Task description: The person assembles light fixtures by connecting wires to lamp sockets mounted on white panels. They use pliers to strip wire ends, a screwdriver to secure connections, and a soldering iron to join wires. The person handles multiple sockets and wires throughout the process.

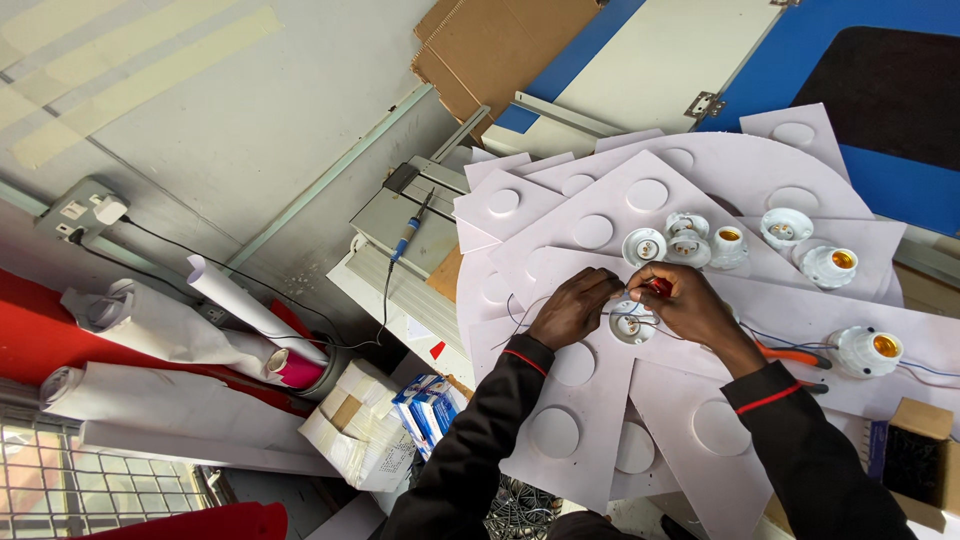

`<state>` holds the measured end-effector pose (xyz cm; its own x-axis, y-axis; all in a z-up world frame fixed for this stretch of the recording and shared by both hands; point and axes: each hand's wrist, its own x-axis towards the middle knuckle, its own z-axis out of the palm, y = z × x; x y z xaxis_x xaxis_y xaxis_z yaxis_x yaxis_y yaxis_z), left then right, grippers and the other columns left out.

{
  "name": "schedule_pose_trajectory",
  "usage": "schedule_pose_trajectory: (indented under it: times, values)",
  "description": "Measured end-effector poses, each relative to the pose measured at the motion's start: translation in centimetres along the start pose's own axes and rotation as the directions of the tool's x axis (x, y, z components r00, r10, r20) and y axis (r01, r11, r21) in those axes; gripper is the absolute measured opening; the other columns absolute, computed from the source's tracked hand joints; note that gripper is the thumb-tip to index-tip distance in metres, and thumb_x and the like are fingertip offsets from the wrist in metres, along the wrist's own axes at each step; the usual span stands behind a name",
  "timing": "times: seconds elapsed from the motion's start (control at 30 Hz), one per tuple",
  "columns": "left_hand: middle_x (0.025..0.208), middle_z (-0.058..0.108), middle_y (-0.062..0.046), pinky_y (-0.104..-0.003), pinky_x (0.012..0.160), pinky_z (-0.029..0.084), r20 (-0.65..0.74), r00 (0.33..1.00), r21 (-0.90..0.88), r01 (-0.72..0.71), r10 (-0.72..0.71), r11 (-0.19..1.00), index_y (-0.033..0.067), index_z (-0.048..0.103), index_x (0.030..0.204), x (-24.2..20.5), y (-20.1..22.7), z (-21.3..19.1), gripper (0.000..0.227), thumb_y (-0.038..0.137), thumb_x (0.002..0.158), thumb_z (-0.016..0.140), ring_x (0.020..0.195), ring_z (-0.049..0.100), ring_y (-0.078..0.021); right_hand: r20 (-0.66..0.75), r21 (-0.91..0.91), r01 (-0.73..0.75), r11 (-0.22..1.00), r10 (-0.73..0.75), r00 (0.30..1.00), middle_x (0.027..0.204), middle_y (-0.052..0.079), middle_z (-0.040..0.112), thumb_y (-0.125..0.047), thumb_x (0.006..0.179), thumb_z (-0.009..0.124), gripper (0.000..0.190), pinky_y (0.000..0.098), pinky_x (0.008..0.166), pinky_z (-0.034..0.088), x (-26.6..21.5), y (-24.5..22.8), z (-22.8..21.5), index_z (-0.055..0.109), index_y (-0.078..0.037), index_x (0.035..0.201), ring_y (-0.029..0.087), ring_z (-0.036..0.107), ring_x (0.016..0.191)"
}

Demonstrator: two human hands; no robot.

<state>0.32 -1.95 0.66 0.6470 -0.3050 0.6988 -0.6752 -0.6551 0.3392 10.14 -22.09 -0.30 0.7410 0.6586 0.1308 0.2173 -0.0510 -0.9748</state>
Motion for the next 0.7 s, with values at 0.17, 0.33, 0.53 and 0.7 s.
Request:
schedule_pose_trajectory:
  times: [0.17,0.33,0.53,0.7]
  values:
    - [0.094,0.060,-0.018,-0.050,0.080,0.052,0.172,0.985,-0.130,0.039,-0.017,0.991,0.0029,0.061,0.103,1.8,2.5,-3.0,0.017,-0.009,0.098,0.051,0.087,0.061,-0.0442,0.018,-0.055,0.028,0.998,-0.027,0.999,0.082,0.013,0.072,0.006,0.085,0.075,0.018,0.0326,0.073,0.057,-0.4,-0.9,0.1,0.076,-0.001,0.102,0.016,0.065,0.074]
    - [0.093,0.060,-0.015,-0.047,0.081,0.051,0.195,0.975,-0.199,0.142,-0.103,0.970,0.0063,0.059,0.098,1.0,3.2,-3.8,0.012,0.001,0.104,0.051,0.087,0.061,-0.0408,0.048,-0.074,0.025,0.997,-0.021,0.999,0.087,0.016,0.076,0.004,0.084,0.077,0.028,0.0379,0.080,0.058,-1.7,-1.9,0.1,0.075,-0.002,0.111,0.021,0.068,0.081]
    - [0.154,0.046,-0.027,-0.059,0.113,0.045,0.248,0.950,-0.299,0.261,-0.189,0.918,0.0000,0.034,0.155,-0.7,4.7,-2.4,0.097,0.032,0.079,0.085,0.134,0.052,-0.0508,0.022,-0.077,0.000,0.997,0.002,1.000,0.089,0.016,0.074,0.006,0.083,0.076,0.031,0.0422,0.089,0.054,-2.1,-3.3,-0.7,0.069,0.000,0.113,0.023,0.067,0.084]
    - [0.131,0.067,-0.014,-0.055,0.105,0.052,0.151,0.885,-0.217,0.464,-0.440,0.859,0.0083,0.041,0.154,-1.3,4.6,-0.2,0.090,0.031,0.079,0.086,0.121,0.065,-0.0422,0.058,-0.308,-0.046,0.950,0.067,0.996,0.086,0.015,0.077,0.003,0.082,0.075,0.027,0.0472,0.091,0.053,-3.1,-5.5,-1.0,0.067,-0.004,0.107,0.028,0.071,0.089]
